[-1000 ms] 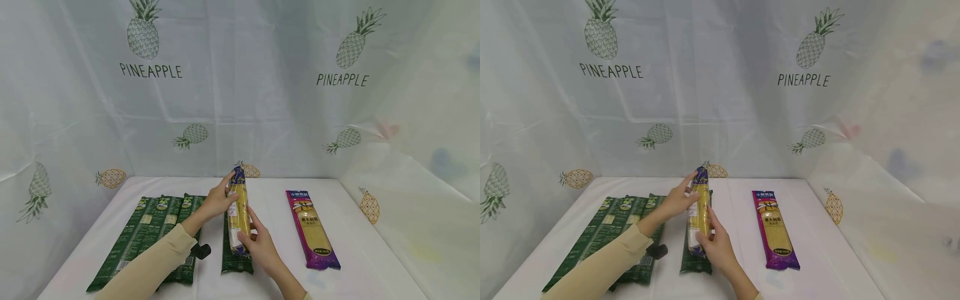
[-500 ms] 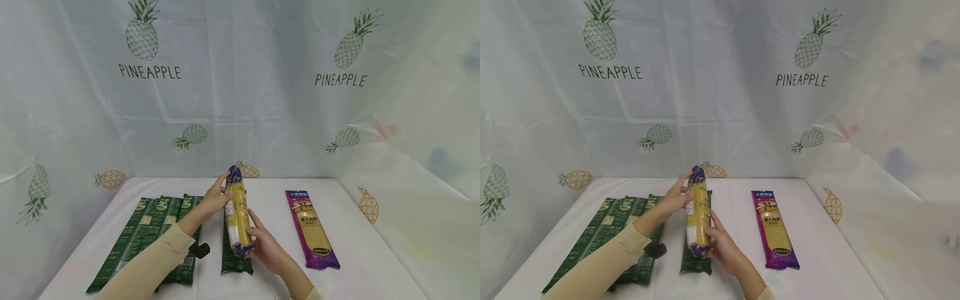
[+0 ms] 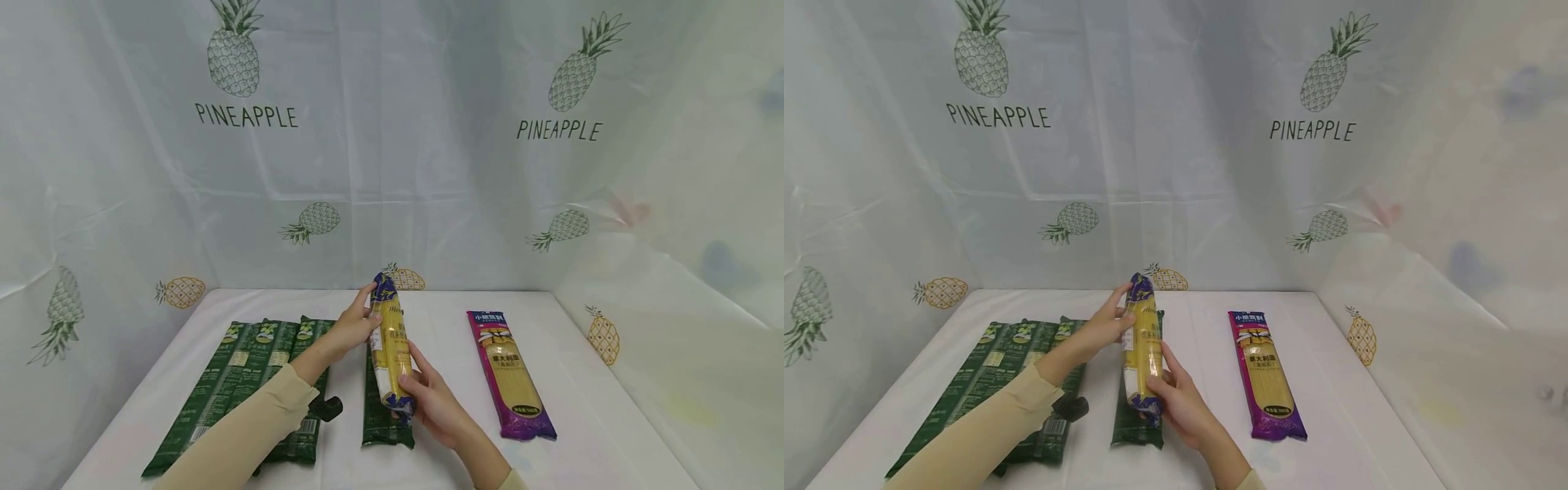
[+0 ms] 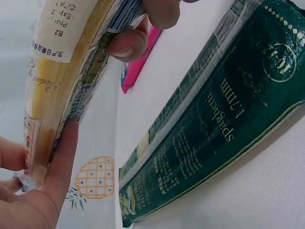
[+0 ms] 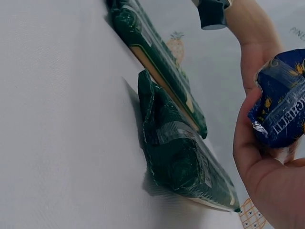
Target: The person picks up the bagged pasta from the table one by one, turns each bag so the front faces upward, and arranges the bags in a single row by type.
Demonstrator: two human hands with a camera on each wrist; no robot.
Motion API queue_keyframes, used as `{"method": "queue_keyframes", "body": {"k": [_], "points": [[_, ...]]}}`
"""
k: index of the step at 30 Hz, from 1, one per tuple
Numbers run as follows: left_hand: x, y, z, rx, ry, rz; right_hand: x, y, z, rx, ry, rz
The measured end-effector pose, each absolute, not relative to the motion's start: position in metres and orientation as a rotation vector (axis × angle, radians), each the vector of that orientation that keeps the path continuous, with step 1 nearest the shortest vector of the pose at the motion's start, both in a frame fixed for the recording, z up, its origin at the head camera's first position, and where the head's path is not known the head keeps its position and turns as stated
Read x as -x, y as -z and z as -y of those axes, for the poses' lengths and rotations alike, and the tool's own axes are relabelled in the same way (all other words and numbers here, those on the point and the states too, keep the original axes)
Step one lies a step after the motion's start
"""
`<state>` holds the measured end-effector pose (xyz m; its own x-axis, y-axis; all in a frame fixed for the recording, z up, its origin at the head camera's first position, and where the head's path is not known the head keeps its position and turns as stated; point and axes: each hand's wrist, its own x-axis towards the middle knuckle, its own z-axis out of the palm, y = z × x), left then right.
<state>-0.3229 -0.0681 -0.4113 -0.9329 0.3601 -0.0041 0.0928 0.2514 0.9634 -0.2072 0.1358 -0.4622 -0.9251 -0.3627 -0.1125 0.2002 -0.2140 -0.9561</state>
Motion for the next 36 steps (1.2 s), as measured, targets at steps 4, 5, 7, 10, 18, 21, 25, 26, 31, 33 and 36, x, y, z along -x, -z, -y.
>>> {"method": "queue_keyframes", "body": {"k": [4,5,7,10,18,21,25,26,31,33,36], "points": [[0.322,0.408,0.066,-0.455,-1.689,-2.340,0.207,0.465,-0.134,0.191,2.197,-1.768],[0.321,0.408,0.066,-0.462,-1.672,-2.359,0.207,0.465,-0.134,0.196,2.199,-1.788],[0.321,0.406,0.065,-0.476,-1.631,-2.407,0.207,0.465,-0.132,0.202,2.195,-1.837],[0.320,0.405,0.065,-0.513,-1.579,-2.470,0.206,0.464,-0.131,0.214,2.176,-1.947],[0.318,0.405,0.063,-0.591,-1.490,-2.573,0.203,0.464,-0.129,0.212,2.118,-2.158],[0.318,0.406,0.062,-0.577,-1.483,-2.591,0.201,0.464,-0.126,0.207,2.085,-2.228],[0.319,0.410,0.061,-0.542,-1.512,-2.604,0.201,0.464,-0.124,0.189,2.051,-2.296],[0.319,0.412,0.061,-0.535,-1.527,-2.601,0.201,0.464,-0.123,0.186,2.043,-2.309],[0.321,0.415,0.061,-0.494,-1.592,-2.573,0.204,0.465,-0.123,0.175,1.982,-2.379],[0.321,0.414,0.060,-0.458,-1.625,-2.548,0.205,0.465,-0.123,0.173,1.949,-2.403],[0.321,0.414,0.060,-0.398,-1.674,-2.509,0.206,0.465,-0.124,0.172,1.905,-2.416]]}}
